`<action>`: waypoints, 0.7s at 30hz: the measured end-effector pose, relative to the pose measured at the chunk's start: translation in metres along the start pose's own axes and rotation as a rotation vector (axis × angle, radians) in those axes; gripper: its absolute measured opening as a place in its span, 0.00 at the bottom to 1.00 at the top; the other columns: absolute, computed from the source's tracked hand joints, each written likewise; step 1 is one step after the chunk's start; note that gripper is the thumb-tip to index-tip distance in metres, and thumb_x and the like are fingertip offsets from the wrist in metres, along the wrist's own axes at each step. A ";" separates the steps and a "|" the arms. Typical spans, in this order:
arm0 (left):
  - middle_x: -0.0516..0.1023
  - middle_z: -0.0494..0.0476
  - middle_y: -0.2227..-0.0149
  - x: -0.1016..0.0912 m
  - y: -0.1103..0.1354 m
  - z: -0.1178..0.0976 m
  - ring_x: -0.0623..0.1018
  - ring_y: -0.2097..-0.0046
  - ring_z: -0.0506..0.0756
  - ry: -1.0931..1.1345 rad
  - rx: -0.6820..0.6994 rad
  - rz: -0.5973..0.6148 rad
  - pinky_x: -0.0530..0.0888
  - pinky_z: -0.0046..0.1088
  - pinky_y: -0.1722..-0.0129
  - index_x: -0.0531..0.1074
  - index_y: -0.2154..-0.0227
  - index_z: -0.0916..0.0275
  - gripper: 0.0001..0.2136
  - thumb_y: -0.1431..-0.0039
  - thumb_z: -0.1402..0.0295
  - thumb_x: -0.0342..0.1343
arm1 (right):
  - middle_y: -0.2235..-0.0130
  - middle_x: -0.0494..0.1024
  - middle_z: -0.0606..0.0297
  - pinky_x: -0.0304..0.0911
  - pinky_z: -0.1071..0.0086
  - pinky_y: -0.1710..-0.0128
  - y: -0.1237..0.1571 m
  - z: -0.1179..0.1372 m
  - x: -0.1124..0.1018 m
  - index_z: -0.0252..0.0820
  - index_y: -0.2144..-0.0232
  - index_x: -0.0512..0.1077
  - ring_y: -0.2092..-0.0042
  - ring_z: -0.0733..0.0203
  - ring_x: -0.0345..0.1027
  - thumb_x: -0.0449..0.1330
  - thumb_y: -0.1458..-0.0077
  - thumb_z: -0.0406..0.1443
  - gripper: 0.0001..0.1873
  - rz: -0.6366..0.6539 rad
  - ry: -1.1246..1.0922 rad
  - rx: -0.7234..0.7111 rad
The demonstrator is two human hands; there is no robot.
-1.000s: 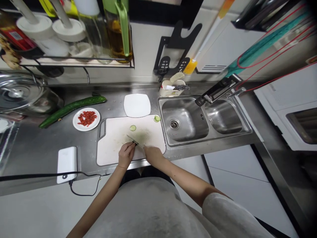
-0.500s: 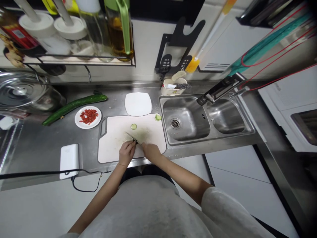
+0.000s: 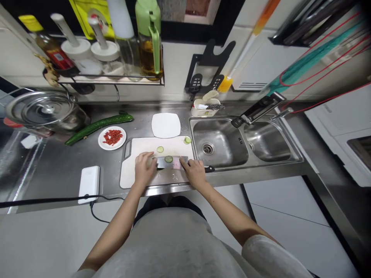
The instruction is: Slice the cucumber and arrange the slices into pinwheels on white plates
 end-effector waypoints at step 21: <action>0.77 0.50 0.72 0.068 -0.062 0.015 0.74 0.69 0.52 0.051 -0.290 0.453 0.67 0.27 0.68 0.75 0.70 0.59 0.07 0.48 0.62 0.57 | 0.65 0.72 0.57 0.45 0.62 0.60 0.022 -0.024 0.006 0.49 0.42 0.65 0.61 0.55 0.60 0.50 0.39 0.32 0.23 0.007 0.010 0.047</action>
Point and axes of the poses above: each hand's wrist, its own y-axis away from the middle knuckle, its own x-axis out of the palm, z = x × y, the point moved 4 cm from there along -y, towards the middle knuckle
